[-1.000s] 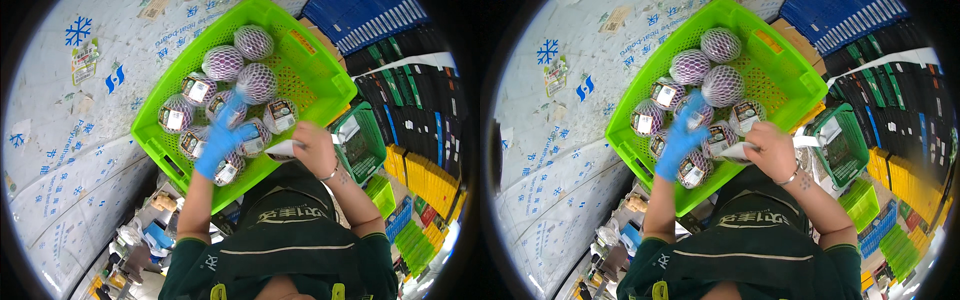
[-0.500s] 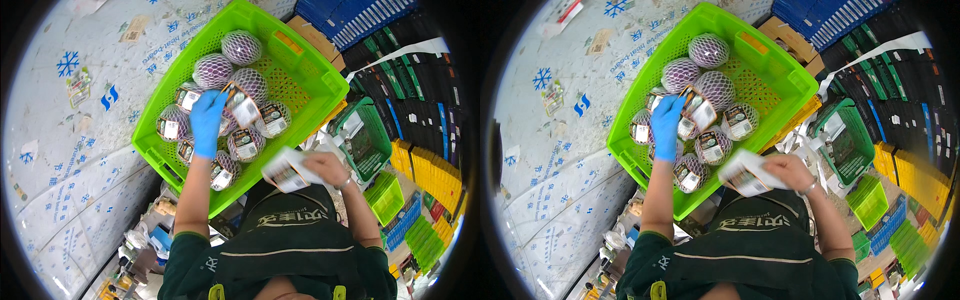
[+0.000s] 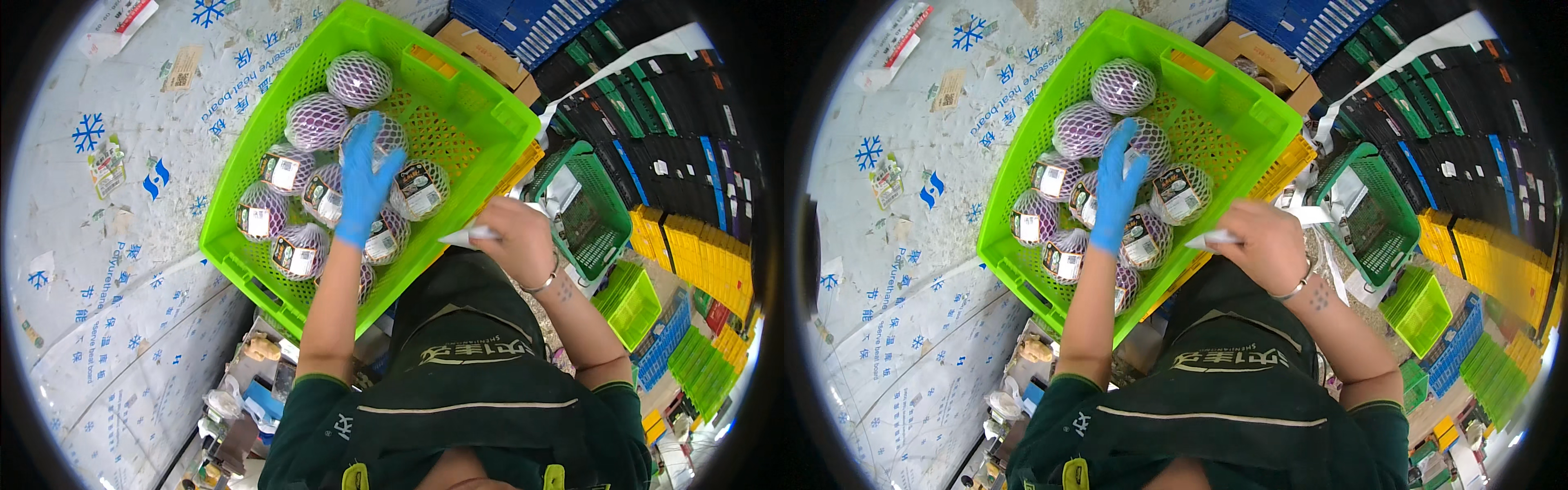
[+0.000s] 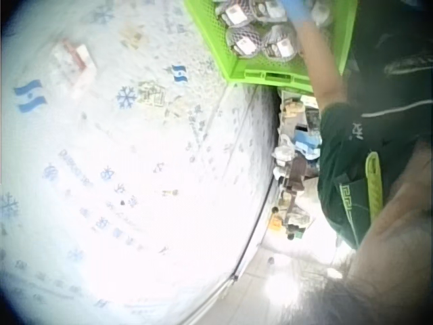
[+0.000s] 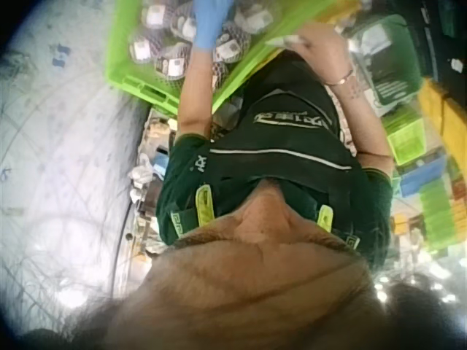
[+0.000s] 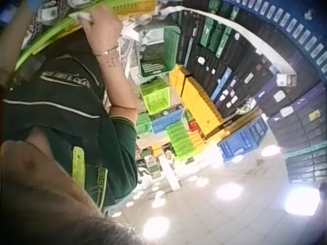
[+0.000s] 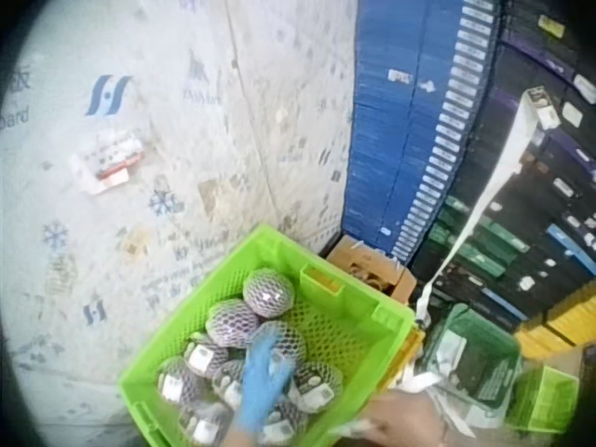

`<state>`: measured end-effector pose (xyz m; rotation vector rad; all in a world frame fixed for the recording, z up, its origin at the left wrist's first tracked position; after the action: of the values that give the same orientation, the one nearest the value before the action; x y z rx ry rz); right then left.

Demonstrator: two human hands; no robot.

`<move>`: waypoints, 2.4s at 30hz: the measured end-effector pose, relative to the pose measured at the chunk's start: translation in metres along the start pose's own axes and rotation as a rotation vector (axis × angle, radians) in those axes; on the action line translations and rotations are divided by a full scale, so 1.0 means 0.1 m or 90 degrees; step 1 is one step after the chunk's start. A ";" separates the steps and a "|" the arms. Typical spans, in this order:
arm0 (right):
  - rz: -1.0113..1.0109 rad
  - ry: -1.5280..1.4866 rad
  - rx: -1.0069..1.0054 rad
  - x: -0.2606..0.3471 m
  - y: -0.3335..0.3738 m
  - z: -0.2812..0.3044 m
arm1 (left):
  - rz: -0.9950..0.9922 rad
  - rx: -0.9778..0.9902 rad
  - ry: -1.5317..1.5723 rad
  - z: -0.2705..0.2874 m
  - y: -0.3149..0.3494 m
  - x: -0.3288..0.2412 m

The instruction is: The person sorts whole red cabbages by hand, places them individually into protective foam mesh sleeves, weighs them on a digital scale, and applies adhesive labels to the packaged produce before placing them into a green plastic crate.

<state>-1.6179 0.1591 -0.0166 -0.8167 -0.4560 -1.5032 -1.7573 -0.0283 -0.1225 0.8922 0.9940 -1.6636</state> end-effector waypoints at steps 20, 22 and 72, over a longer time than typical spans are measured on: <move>-0.533 -0.412 0.149 -0.52 0.72 -0.16 | 0.085 -0.114 -0.351 1.33 -0.66 0.48; -0.319 -0.441 0.239 -0.33 0.47 -0.15 | 0.005 -0.147 -0.538 1.23 -0.85 0.74; -0.071 -0.252 0.222 -0.28 0.07 -0.08 | -0.135 0.071 -0.423 -0.34 -1.36 0.65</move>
<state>-1.6148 0.1722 -0.0436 -0.8190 -1.0423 -1.3087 -1.9015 0.0063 -0.1663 0.2560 0.5489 -2.0166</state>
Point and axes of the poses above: each hand's wrist, its own y-axis away from the middle knuckle, its own z-axis out of the back of the hand, x = y × z, the point moved 3 cm from there along -y, towards the middle knuckle, and after that the axes turned 12 degrees about -x, right-handed, at the moved point
